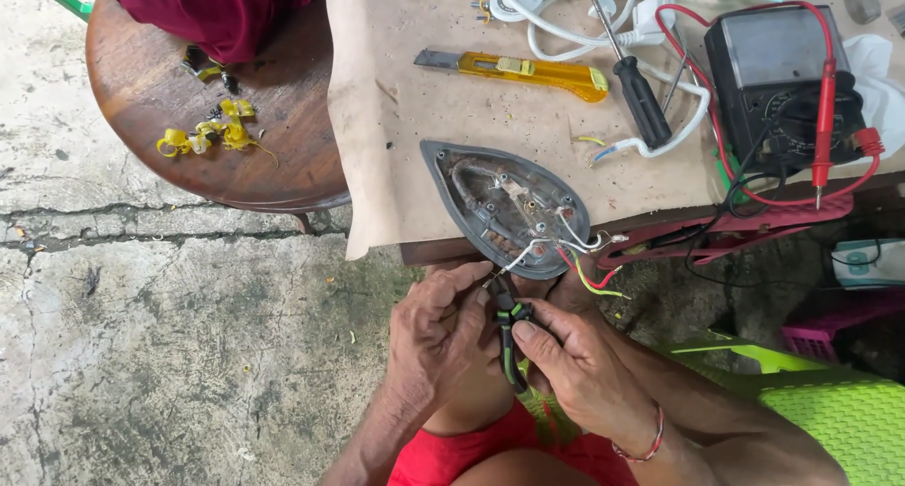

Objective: Repairing an electric iron by stripping replacement wires and connecting them to the internal terminals.

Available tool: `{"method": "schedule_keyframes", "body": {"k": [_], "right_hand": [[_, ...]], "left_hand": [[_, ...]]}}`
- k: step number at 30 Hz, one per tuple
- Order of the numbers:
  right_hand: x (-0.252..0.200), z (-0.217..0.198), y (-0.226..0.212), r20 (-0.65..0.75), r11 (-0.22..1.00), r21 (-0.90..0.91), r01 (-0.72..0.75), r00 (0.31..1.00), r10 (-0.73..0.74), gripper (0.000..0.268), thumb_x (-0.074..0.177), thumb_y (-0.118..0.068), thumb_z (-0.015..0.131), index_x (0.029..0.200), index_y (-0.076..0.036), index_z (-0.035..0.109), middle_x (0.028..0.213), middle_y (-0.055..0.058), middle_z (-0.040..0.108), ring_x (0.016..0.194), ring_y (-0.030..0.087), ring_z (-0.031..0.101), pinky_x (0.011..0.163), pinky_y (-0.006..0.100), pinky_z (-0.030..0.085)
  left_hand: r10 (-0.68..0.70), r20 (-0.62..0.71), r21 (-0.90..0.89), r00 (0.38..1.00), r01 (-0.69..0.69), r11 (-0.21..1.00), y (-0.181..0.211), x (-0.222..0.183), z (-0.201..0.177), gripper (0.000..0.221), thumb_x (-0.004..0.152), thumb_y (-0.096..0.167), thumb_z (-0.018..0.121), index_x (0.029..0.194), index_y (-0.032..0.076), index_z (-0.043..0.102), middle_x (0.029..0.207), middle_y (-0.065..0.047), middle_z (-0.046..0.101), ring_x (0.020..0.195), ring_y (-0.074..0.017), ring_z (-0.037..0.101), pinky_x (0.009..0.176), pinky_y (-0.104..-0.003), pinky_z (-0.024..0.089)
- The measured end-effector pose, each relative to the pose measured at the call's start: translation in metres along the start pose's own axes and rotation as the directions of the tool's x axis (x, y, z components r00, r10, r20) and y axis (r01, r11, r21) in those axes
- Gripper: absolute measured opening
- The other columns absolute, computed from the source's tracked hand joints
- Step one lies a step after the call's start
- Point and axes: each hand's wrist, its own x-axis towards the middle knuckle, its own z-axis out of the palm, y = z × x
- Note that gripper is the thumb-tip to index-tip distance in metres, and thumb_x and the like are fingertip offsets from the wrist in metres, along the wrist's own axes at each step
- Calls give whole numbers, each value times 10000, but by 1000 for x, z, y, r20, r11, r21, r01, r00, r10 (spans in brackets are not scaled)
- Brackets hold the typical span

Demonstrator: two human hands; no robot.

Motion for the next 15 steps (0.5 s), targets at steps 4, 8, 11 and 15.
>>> {"method": "schedule_keyframes", "body": {"k": [4, 8, 11, 15], "right_hand": [[-1, 2, -9, -20, 992, -125, 26, 999, -29, 406, 984, -322, 565, 1186, -36, 770, 874, 6, 735, 755, 66, 611, 648, 228, 503], [-1, 3, -13, -19, 988, -143, 63, 998, -66, 423, 979, -317, 549, 1229, -46, 757, 1010, 11, 780, 934, 73, 661, 799, 239, 553], [-1, 2, -9, -31, 983, -175, 54, 998, -60, 385, 989, -306, 555, 1186, -54, 769, 821, -12, 665, 761, 67, 555, 660, 247, 444], [0, 3, -11, -17, 993, -109, 51, 998, -53, 404, 992, -292, 545, 1229, -45, 759, 939, 5, 753, 834, 60, 629, 674, 230, 533]], "left_hand": [[3, -3, 26, 1000, -3, 1000, 0, -2, -1, 245, 995, 156, 605, 1209, 86, 703, 901, -38, 731, 773, -174, 675, 747, -325, 494], [-18, 32, 34, 999, 17, 999, 2, -2, -2, 258, 1006, 170, 588, 1219, 102, 717, 860, -8, 712, 755, -157, 656, 751, -320, 472], [-16, 33, 70, 999, 14, 997, 3, -1, -1, 255, 1009, 172, 581, 1214, 115, 721, 848, -2, 694, 763, -168, 652, 737, -328, 458], [-31, 45, 102, 999, 26, 994, 1, -2, 0, 279, 1012, 162, 567, 1240, 111, 719, 868, -7, 693, 797, -185, 654, 738, -352, 450]]}}
